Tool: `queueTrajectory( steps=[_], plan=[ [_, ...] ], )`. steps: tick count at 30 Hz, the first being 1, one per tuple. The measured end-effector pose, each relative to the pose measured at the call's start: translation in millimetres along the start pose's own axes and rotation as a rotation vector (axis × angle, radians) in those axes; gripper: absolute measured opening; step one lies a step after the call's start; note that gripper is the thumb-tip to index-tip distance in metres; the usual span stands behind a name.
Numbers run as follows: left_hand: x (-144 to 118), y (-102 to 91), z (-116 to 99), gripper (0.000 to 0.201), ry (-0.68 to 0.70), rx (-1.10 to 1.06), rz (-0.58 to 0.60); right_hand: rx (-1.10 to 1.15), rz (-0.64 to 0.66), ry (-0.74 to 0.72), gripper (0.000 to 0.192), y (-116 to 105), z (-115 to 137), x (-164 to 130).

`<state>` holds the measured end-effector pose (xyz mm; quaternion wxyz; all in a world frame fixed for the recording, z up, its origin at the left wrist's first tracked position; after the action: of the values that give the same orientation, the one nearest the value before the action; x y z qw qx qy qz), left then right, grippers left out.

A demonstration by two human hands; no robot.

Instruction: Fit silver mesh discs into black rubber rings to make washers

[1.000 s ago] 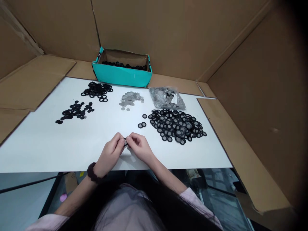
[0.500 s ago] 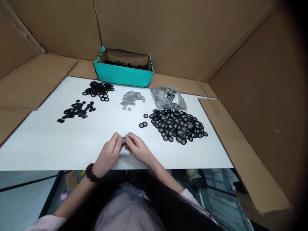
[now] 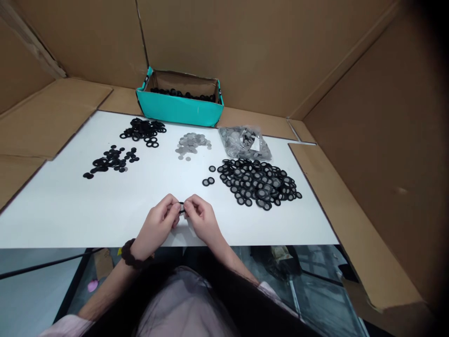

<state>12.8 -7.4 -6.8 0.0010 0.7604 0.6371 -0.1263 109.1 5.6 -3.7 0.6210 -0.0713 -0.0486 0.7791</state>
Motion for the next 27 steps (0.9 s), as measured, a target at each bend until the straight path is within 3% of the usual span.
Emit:
queueTrajectory(
  steps=[4, 8, 12, 22, 27],
  plan=[
    [-2, -1.8, -4, 0.028, -0.005, 0.016, -0.018, -0.022, 0.002, 0.013, 0.023, -2, 1, -2],
    [-4, -10.4, -2, 0.027, -0.02, -0.033, -0.112, 0.179, 0.017, 0.081, 0.015, 7, -7, -4],
    [-6, -14.6, -1, 0.026, -0.042, 0.051, -0.16, 0.267, -0.062, 0.06, 0.016, 8, -8, -7],
    [-8, -16.4, -2, 0.024, -0.021, 0.087, -0.166, 0.281, -0.164, 0.068, 0.009, 0, -4, -8],
    [-5, -5.7, -1, 0.026, -0.033, -0.018, -0.049, 0.315, -0.175, 0.111, 0.013, 0, -14, -9]
  ],
)
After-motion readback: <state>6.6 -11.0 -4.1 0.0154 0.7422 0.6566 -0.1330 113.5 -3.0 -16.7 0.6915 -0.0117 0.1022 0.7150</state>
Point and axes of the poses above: each hand's wrist, its own x-axis towards the middle knuckle, its own y-axis out of the palm, z = x × y, the point moved 10 cm from there along x, towards the middle knuckle, and after that the axes turned 5 degrees about -x, right-handed, at the moved point
